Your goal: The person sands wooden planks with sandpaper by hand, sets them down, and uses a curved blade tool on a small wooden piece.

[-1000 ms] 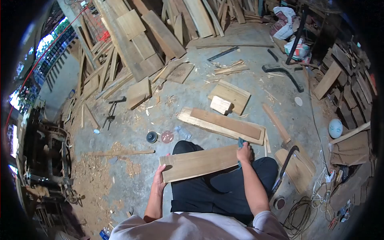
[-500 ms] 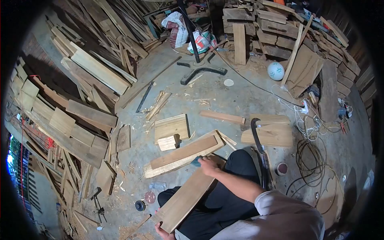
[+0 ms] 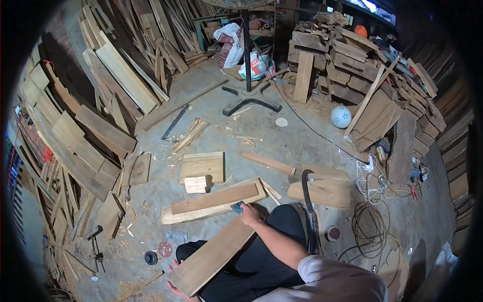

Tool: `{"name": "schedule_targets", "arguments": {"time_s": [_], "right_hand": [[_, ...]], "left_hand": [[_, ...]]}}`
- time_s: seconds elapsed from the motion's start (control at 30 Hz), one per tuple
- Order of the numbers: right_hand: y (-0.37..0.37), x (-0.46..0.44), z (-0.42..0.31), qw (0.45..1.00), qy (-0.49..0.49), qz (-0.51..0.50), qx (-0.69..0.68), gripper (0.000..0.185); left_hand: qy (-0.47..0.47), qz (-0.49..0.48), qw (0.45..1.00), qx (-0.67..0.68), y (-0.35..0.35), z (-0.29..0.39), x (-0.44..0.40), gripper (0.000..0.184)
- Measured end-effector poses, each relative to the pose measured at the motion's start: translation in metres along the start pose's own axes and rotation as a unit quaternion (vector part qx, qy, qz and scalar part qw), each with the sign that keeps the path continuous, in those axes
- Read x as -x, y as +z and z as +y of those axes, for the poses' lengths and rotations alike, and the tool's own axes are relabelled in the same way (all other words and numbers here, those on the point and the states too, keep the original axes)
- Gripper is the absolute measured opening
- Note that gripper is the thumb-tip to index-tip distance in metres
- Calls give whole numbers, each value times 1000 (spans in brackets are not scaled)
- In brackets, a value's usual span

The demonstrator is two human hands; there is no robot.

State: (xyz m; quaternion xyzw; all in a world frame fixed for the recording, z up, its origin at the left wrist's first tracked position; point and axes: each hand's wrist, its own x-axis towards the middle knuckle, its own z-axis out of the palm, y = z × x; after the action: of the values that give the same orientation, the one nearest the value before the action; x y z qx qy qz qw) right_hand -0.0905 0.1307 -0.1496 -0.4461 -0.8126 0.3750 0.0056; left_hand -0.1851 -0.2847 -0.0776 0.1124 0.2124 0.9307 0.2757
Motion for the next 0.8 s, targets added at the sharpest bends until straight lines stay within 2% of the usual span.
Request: {"name": "schedule_targets", "arguments": {"time_s": [0.1,0.13,0.2,0.23,0.27,0.3,0.33,0.37,0.4,0.43,0.5,0.57,0.6,0.7,0.77,0.8], "right_hand": [[2,11,-5,993,-72,41,84,38],[2,18,-9,988,-107,42,104,40],[-3,42,-25,969,-172,1,179,42],[-7,46,-37,950,-210,-36,227,42],[13,47,-26,935,-298,19,189,42],[-13,75,-65,944,-247,-97,194,37],[18,78,-57,925,-333,-39,177,37],[26,90,-59,857,-482,4,184,41],[29,115,-76,885,-462,-3,57,44],[27,138,-96,905,-422,-44,21,38],[39,170,-120,890,-436,-109,-83,33],[63,194,-136,863,-493,-49,-102,37],[60,208,-150,863,-498,-41,-70,39],[74,238,-182,856,-501,-59,-114,42],[77,251,-195,849,-521,-24,-83,49],[75,252,-199,849,-517,-87,-72,53]], "left_hand": [[12,36,999,-5,4,-2,1,79],[14,20,1000,-7,5,-5,-1,79],[18,6,999,-30,17,-6,0,80],[15,17,999,-25,20,-9,-1,83],[18,42,998,-44,21,-9,-1,87],[32,32,998,-49,19,-9,-7,89],[31,69,994,-75,14,-7,0,91],[23,57,996,-58,14,-7,-3,92],[7,57,997,-56,10,-5,-4,91],[-14,88,994,-59,22,0,-5,89],[-32,102,994,-8,16,4,-4,85],[-47,102,993,23,16,-1,-8,84],[-48,96,994,27,12,0,-9,85],[-42,109,992,45,19,0,-5,82],[-31,114,992,35,24,-1,-5,81],[-24,127,990,50,32,-3,-5,80]]}}
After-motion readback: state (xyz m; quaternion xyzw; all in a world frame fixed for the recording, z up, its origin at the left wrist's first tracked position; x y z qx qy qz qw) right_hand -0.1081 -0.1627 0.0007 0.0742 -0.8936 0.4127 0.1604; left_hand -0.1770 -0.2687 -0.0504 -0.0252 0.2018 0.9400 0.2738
